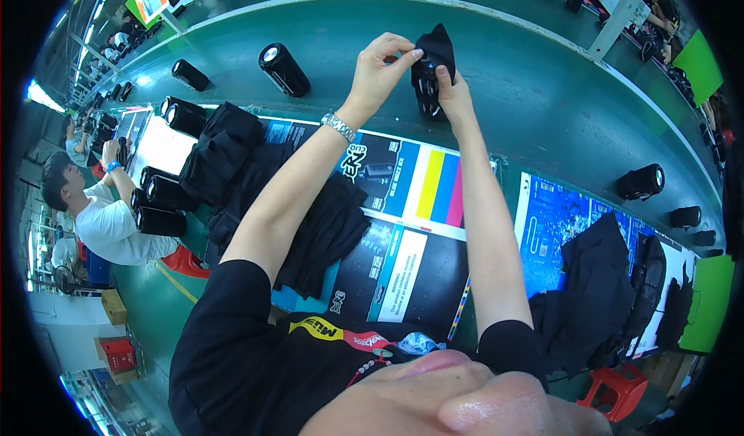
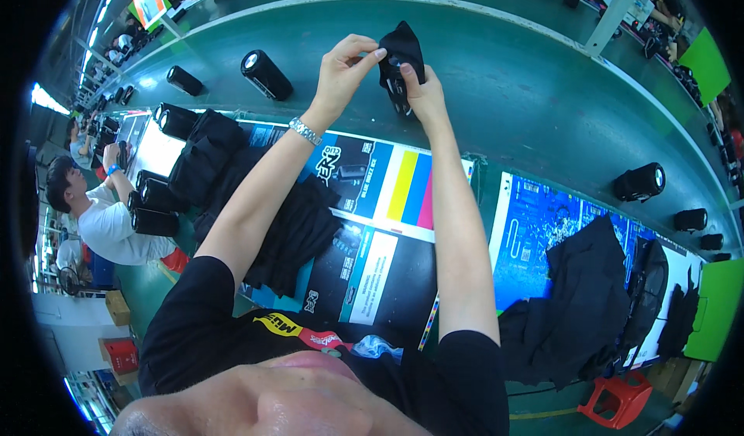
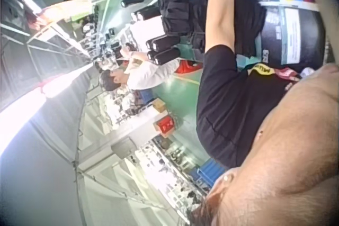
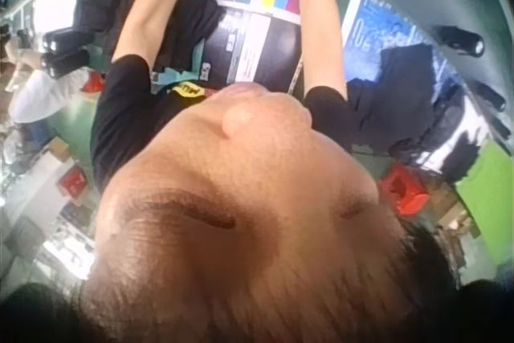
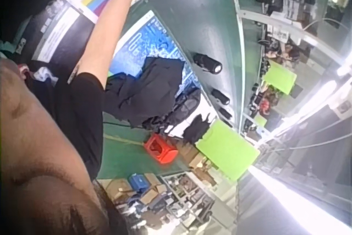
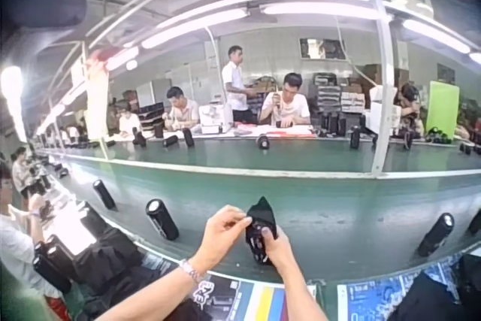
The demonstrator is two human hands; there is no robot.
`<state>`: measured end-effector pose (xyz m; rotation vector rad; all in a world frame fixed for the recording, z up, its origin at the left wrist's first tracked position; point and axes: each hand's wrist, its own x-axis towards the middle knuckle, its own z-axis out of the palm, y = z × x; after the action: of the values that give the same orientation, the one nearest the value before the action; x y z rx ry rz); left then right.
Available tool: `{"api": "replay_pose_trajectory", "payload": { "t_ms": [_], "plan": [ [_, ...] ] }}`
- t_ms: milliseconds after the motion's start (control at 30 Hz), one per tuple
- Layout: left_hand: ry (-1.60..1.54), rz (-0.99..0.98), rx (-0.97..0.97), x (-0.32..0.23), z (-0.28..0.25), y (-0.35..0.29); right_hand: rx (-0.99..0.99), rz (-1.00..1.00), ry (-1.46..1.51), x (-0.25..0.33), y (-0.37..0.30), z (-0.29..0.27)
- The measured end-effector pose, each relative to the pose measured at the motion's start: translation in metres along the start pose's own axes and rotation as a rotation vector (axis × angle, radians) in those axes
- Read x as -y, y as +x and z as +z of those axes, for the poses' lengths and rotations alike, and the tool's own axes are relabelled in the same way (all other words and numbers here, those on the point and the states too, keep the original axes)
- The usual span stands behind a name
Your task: The person fits black fabric covers onto several electronic speakers and places them back onto the assembly table.
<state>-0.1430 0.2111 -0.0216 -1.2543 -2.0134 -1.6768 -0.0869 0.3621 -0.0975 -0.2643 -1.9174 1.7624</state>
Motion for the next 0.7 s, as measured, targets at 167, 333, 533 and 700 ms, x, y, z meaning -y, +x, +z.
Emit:
{"api": "replay_pose_trajectory", "payload": {
  "t_ms": [167,333,533,700],
  "plan": [
    [-0.100,-0.019,0.054,-0.008,-0.002,-0.005,0.300,-0.030,0.264,0.016,-0.015,-0.026],
    [-0.661,-0.449,-0.176,0.014,0.007,0.020,-0.113,0.279,0.548,0.034,0.021,-0.042],
    [-0.892,-0.658,-0.042,0.021,0.080,0.019,-0.164,0.234,0.673,0.023,0.038,-0.012],
    [-0.815,-0.594,-0.086,0.029,0.104,-0.005,-0.231,0.169,0.580,-0.006,0.026,-0.033]
  ]
}}
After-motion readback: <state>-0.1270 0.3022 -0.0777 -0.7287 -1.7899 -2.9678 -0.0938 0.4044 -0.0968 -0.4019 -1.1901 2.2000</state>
